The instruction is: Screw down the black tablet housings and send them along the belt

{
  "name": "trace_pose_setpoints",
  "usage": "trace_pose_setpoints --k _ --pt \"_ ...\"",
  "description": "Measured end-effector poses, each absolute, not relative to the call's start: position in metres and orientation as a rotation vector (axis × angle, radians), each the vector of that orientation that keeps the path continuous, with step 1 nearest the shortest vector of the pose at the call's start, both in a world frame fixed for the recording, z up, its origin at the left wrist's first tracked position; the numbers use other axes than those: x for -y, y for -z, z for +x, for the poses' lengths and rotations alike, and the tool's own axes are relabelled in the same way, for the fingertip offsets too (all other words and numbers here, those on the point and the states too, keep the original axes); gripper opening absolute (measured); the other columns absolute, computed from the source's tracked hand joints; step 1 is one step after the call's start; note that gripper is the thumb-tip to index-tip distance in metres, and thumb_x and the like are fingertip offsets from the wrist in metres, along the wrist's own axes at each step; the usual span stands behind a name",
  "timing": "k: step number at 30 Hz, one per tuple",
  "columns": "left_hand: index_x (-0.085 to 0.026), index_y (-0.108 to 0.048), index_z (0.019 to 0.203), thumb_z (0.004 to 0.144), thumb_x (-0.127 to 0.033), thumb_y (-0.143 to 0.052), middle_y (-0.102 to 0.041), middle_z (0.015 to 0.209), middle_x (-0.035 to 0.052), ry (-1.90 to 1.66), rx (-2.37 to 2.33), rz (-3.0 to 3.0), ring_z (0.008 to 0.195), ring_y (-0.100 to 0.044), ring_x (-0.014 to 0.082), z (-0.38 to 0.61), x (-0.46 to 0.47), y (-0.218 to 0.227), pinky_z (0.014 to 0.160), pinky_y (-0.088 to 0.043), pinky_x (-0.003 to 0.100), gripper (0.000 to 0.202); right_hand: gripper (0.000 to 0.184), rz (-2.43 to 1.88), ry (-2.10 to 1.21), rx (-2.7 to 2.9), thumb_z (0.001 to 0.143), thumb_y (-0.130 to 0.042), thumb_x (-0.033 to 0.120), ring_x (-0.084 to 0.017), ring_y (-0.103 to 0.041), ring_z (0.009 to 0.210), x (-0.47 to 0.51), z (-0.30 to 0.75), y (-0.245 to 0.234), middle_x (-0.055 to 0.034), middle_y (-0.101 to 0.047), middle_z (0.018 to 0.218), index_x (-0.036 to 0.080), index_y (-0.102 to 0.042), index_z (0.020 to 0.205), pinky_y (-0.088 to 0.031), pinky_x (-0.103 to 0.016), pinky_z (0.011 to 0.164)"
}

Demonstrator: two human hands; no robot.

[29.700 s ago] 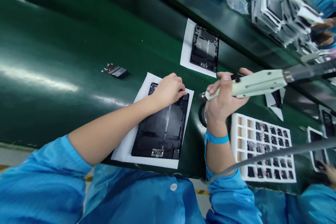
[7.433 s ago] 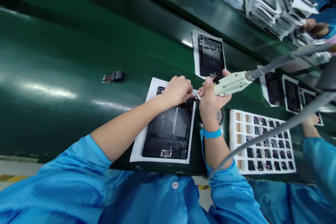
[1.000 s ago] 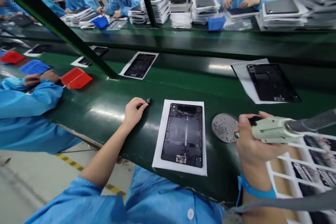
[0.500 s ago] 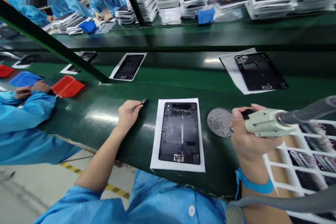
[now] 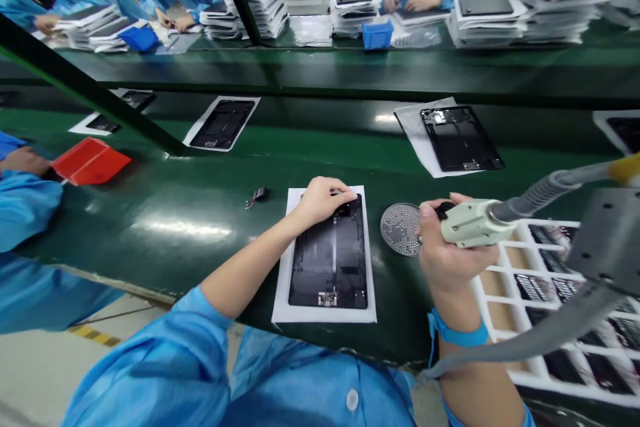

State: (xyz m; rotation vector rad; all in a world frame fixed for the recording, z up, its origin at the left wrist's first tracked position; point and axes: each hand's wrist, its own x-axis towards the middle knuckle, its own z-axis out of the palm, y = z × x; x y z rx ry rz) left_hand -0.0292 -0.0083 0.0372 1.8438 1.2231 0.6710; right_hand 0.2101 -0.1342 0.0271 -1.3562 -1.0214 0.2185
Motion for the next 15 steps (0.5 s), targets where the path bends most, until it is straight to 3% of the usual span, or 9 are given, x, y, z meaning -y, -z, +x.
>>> trace_pose_setpoints --k 4,10,15 --pt "-0.023 -0.085 0.077 0.097 -0.021 -0.084 -0.085 0.094 0.0061 -0.654 -1.275 2.103 0.095 -0.077 0.0258 -0.002 -0.009 -0.009 0.102 -0.058 0.044 0.02 0.043 -1.321 -0.222 1.008 0.093 -0.091 0.045 -0.023 -0.077 0.08 0.131 0.208 -0.026 -0.0033 -0.076 0.092 0.022 -0.067 0.121 -0.071 -0.042 0.073" --pt "-0.022 -0.089 0.088 0.103 -0.026 -0.081 -0.081 0.099 0.0078 -0.619 -1.314 2.308 0.102 -0.068 0.028 -0.014 -0.007 0.008 0.099 -0.056 0.045 0.017 0.041 -1.303 -0.237 0.989 0.093 -0.09 0.041 -0.024 -0.077 0.081 0.132 0.206 -0.026 -0.0044 -0.077 0.096 0.024 -0.067 0.122 -0.072 -0.046 0.079" --pt "-0.023 -0.087 0.094 0.105 -0.027 -0.081 -0.078 0.102 0.0087 -0.576 -1.284 2.378 0.105 -0.064 0.0286 -0.016 -0.006 0.011 0.098 -0.055 0.045 0.013 0.044 -1.336 -0.255 1.0 0.096 -0.086 0.042 -0.02 -0.075 0.076 0.133 0.205 -0.033 -0.0039 -0.078 0.102 0.026 -0.062 0.129 -0.068 -0.04 0.07"
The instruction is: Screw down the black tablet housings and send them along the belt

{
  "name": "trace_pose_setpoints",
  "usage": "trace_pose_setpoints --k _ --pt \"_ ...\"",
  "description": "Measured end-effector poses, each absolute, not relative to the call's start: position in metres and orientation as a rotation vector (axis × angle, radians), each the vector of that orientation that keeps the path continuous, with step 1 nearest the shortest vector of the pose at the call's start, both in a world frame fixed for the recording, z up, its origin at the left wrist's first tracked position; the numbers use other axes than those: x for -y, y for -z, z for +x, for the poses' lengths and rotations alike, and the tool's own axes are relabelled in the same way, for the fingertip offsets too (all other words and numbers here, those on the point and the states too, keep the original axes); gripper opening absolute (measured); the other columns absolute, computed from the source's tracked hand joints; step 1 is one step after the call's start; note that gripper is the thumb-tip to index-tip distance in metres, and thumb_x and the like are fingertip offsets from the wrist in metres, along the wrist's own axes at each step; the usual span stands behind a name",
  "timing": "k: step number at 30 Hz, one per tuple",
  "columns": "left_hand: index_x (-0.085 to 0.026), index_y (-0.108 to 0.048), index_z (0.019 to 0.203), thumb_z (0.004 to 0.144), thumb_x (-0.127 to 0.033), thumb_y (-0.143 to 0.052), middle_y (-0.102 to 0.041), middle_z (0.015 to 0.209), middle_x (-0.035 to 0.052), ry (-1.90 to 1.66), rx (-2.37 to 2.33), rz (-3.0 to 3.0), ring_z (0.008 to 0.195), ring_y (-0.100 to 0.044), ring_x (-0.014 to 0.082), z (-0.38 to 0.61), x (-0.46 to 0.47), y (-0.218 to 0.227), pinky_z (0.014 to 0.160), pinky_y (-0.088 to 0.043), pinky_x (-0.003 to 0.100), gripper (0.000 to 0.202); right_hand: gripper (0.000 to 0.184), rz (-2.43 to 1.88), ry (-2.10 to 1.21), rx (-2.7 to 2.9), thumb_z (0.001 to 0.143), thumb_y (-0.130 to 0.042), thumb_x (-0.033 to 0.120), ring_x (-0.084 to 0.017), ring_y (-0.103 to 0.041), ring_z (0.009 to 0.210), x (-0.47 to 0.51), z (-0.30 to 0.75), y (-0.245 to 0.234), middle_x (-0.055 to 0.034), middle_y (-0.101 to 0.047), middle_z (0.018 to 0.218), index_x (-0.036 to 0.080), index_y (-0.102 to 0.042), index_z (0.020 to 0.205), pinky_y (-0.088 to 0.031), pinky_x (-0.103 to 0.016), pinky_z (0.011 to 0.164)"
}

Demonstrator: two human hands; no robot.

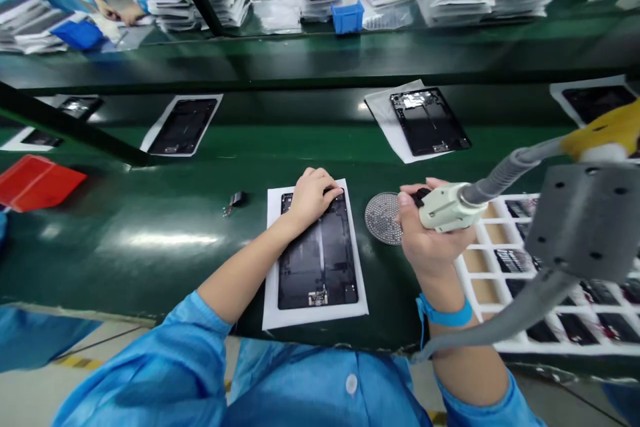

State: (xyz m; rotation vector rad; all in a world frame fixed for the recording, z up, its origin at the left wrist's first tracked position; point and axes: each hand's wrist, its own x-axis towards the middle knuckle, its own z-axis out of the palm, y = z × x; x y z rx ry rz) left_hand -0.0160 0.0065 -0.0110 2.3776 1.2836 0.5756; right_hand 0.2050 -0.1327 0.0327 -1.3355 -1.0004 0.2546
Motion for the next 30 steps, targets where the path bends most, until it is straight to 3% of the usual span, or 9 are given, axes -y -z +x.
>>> trace_pose_setpoints --k 7,16,20,30 --pt "-0.024 -0.088 0.093 0.106 -0.029 -0.08 -0.08 0.102 0.0077 -0.657 -1.222 2.35 0.105 -0.064 0.0293 -0.013 -0.011 0.019 0.095 -0.055 0.045 0.016 0.038 -1.248 -0.206 0.935 0.099 -0.081 0.038 -0.009 -0.058 0.048 0.15 0.202 -0.047 0.0066 -0.071 0.084 0.026 -0.057 0.126 -0.059 -0.032 0.054" --pt "-0.025 -0.089 0.092 0.108 -0.037 -0.077 -0.08 0.101 0.0082 -0.686 -1.212 2.298 0.105 -0.062 0.0307 -0.008 -0.011 0.016 0.093 -0.054 0.046 0.023 0.04 -1.276 -0.169 0.954 0.099 -0.078 0.035 -0.007 -0.056 0.048 0.141 0.2 -0.025 0.0032 -0.076 0.092 0.025 -0.056 0.131 -0.055 -0.031 0.054" --pt "-0.023 -0.089 0.091 0.109 -0.039 -0.073 -0.078 0.098 0.0091 -0.678 -1.222 2.316 0.103 -0.061 0.0302 -0.006 -0.011 0.015 0.092 -0.054 0.046 0.029 0.041 -1.312 -0.121 0.971 0.1 -0.077 0.039 -0.008 -0.053 0.047 0.14 0.202 -0.024 0.0035 -0.072 0.089 0.025 -0.055 0.131 -0.055 -0.032 0.054" --pt "-0.024 -0.089 0.095 0.106 -0.035 -0.076 -0.08 0.1 0.0089 -0.588 -1.212 2.328 0.105 -0.063 0.0305 -0.005 -0.015 0.005 0.095 -0.052 0.046 0.021 0.039 -1.266 -0.184 0.932 0.094 -0.082 0.034 -0.008 -0.054 0.045 0.142 0.2 -0.033 0.0079 -0.072 0.083 0.025 -0.06 0.125 -0.055 -0.03 0.051"
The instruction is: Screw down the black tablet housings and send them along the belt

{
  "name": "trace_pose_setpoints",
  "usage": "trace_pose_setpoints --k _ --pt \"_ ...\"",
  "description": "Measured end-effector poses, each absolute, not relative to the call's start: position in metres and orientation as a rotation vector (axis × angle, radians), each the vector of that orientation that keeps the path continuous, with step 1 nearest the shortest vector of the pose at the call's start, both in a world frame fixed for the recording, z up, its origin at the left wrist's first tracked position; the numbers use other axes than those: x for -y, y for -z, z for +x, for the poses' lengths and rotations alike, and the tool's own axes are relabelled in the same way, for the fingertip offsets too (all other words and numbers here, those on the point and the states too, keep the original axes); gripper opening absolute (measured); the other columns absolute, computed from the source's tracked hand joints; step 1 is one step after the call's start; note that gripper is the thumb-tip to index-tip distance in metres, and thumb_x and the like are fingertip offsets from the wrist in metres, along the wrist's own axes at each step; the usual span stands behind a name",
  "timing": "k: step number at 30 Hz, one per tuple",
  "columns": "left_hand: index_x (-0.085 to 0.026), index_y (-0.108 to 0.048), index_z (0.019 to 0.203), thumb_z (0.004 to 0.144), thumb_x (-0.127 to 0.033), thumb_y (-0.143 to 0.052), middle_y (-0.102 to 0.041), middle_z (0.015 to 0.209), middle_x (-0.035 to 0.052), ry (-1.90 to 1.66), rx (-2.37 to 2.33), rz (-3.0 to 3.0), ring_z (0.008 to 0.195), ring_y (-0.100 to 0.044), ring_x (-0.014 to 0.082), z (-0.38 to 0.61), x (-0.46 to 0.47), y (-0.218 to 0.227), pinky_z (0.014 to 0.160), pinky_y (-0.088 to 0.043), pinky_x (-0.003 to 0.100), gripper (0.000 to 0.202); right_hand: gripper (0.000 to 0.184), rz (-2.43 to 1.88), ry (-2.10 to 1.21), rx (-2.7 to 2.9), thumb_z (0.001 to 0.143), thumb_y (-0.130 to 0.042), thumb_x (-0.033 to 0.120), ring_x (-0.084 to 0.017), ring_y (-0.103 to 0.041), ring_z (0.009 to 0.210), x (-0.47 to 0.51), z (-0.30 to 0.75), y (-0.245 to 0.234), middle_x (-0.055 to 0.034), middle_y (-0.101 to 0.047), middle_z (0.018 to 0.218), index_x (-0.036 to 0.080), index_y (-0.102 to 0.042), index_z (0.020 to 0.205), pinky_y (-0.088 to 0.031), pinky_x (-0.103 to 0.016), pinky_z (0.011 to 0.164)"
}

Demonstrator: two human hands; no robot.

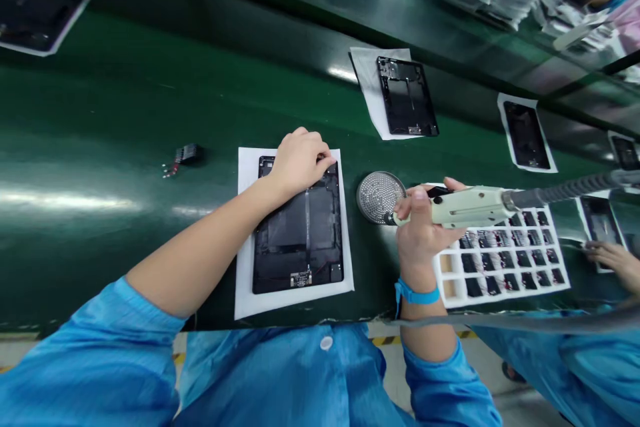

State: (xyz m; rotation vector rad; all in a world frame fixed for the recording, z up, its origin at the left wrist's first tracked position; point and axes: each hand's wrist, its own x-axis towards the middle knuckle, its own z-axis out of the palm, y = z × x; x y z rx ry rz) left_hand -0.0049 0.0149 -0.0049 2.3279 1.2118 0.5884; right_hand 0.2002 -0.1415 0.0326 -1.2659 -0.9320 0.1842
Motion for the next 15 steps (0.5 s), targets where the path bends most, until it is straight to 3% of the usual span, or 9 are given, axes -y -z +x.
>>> trace_pose_setpoints --k 8,15 --pt "-0.023 -0.09 0.094 0.105 -0.031 -0.081 -0.083 0.103 0.009 -0.501 -1.205 2.303 0.106 -0.067 0.0313 0.0 -0.019 -0.001 0.093 -0.051 0.045 0.016 0.04 -1.071 -0.2 0.984 0.096 -0.077 0.028 -0.006 -0.048 0.043 0.085 0.175 -0.079 0.0059 -0.074 0.091 0.029 -0.057 0.131 -0.047 -0.026 0.046" --pt "-0.02 -0.09 0.101 0.107 -0.031 -0.08 -0.083 0.102 0.0111 -0.54 -1.17 2.344 0.102 -0.068 0.0315 0.0 -0.015 -0.001 0.087 -0.048 0.045 0.017 0.041 -1.036 -0.316 0.996 0.099 -0.082 0.044 -0.006 -0.053 0.047 0.018 0.145 -0.041 0.0049 -0.076 0.091 0.029 -0.06 0.13 -0.049 -0.024 0.049"
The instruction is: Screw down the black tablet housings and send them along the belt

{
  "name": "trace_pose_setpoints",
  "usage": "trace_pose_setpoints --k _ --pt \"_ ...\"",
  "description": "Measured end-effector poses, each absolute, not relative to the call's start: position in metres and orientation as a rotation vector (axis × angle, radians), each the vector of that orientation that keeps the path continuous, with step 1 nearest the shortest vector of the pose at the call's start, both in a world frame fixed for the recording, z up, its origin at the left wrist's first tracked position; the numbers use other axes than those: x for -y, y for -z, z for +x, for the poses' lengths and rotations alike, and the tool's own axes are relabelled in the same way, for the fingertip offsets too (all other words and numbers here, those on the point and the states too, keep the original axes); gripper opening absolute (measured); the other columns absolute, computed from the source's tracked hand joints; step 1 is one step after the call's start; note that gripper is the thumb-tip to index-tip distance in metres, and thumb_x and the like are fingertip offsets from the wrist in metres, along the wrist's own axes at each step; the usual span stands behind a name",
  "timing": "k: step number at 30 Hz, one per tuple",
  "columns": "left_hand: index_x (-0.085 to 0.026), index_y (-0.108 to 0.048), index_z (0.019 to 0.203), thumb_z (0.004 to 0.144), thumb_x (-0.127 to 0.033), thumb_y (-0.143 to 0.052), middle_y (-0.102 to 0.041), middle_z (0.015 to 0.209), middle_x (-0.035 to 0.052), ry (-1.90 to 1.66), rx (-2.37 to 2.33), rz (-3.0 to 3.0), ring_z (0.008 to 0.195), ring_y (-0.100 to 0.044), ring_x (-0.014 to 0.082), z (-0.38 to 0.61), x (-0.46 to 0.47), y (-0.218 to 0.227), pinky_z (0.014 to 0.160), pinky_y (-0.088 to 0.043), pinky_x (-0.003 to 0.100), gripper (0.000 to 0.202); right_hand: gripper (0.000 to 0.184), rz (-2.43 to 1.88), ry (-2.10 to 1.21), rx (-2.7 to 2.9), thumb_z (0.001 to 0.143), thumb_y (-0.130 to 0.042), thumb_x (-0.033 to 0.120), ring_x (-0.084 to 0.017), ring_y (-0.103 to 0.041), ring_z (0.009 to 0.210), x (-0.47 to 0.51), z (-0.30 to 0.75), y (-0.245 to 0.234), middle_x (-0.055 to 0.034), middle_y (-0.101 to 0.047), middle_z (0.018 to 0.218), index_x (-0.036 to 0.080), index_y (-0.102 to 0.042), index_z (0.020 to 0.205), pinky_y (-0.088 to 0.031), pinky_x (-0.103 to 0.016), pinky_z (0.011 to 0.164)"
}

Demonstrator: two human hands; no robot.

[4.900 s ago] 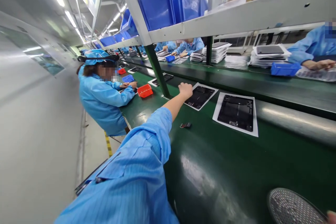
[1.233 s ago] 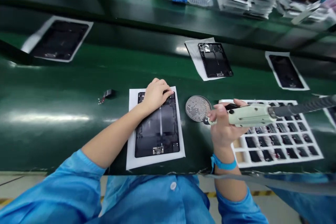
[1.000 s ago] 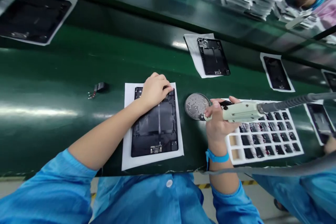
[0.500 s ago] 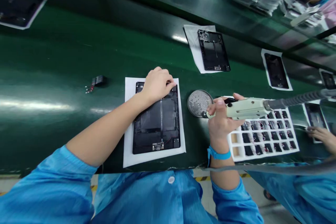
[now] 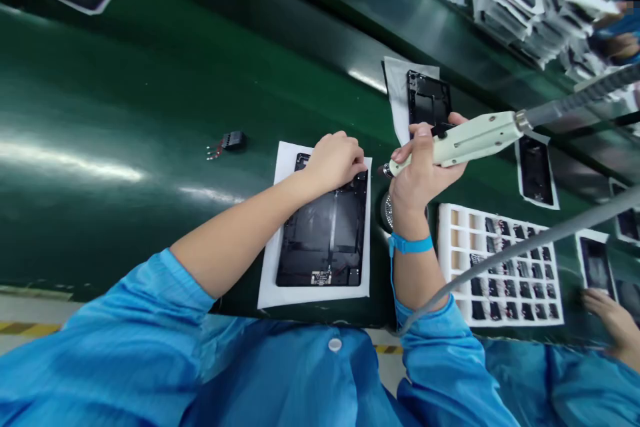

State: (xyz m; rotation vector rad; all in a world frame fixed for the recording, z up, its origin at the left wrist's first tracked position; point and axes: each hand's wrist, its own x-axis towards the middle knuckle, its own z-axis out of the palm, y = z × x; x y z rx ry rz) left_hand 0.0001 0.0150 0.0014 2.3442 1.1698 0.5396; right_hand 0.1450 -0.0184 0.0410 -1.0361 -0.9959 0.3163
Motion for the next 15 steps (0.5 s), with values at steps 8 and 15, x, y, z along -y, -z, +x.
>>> trace_pose_setpoints --k 8,15 --pt "-0.019 -0.089 0.099 0.107 -0.028 -0.077 -0.08 0.1 0.0117 -0.558 -1.151 2.318 0.106 -0.067 0.0329 0.003 -0.015 -0.001 0.089 -0.046 0.045 0.017 0.044 -1.049 -0.339 1.041 0.098 -0.084 0.049 -0.007 -0.052 0.046 0.013 0.141 -0.025 0.0058 -0.074 0.091 0.03 -0.06 0.13 -0.052 -0.026 0.049" --pt "-0.019 -0.088 0.095 0.106 -0.027 -0.077 -0.077 0.095 0.011 -0.601 -1.137 2.314 0.101 -0.064 0.0318 0.003 -0.015 0.003 0.088 -0.046 0.045 0.017 0.045 -1.125 -0.326 1.01 0.094 -0.084 0.047 -0.007 -0.051 0.044 0.015 0.132 -0.028 0.0085 -0.07 0.082 0.028 -0.062 0.128 -0.052 -0.027 0.048"
